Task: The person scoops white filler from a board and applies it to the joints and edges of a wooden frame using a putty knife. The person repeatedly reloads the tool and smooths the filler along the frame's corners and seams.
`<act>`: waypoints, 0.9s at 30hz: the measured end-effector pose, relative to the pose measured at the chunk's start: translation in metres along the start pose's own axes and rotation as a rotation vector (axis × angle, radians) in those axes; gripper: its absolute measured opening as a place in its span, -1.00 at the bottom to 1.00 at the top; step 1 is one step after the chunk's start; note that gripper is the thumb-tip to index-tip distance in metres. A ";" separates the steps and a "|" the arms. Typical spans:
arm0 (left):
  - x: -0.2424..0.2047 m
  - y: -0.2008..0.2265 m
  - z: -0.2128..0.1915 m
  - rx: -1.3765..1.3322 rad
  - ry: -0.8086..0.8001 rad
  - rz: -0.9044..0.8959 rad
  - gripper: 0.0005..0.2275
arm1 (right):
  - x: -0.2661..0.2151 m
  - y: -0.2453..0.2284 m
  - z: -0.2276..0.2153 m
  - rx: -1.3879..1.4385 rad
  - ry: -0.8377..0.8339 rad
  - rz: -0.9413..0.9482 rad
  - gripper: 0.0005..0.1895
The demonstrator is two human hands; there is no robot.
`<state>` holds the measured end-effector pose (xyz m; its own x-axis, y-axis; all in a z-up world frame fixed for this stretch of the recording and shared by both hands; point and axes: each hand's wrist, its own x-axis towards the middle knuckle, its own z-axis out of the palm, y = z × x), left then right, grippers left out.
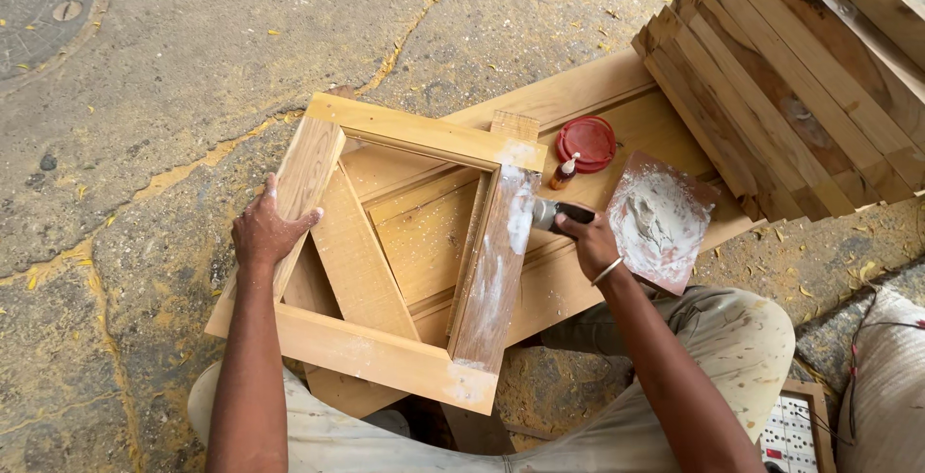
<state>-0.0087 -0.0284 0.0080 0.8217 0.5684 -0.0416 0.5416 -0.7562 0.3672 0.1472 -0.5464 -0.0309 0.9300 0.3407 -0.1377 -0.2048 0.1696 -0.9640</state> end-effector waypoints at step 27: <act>-0.092 -0.010 0.011 -0.065 0.113 -0.222 0.07 | -0.127 -0.097 -0.009 0.417 0.054 -0.103 -0.77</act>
<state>-0.0875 -0.0767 -0.0018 0.6570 0.7534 -0.0254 0.6911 -0.5885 0.4195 0.0516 -0.6142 0.0777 0.9645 0.2552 -0.0676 -0.2051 0.5632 -0.8005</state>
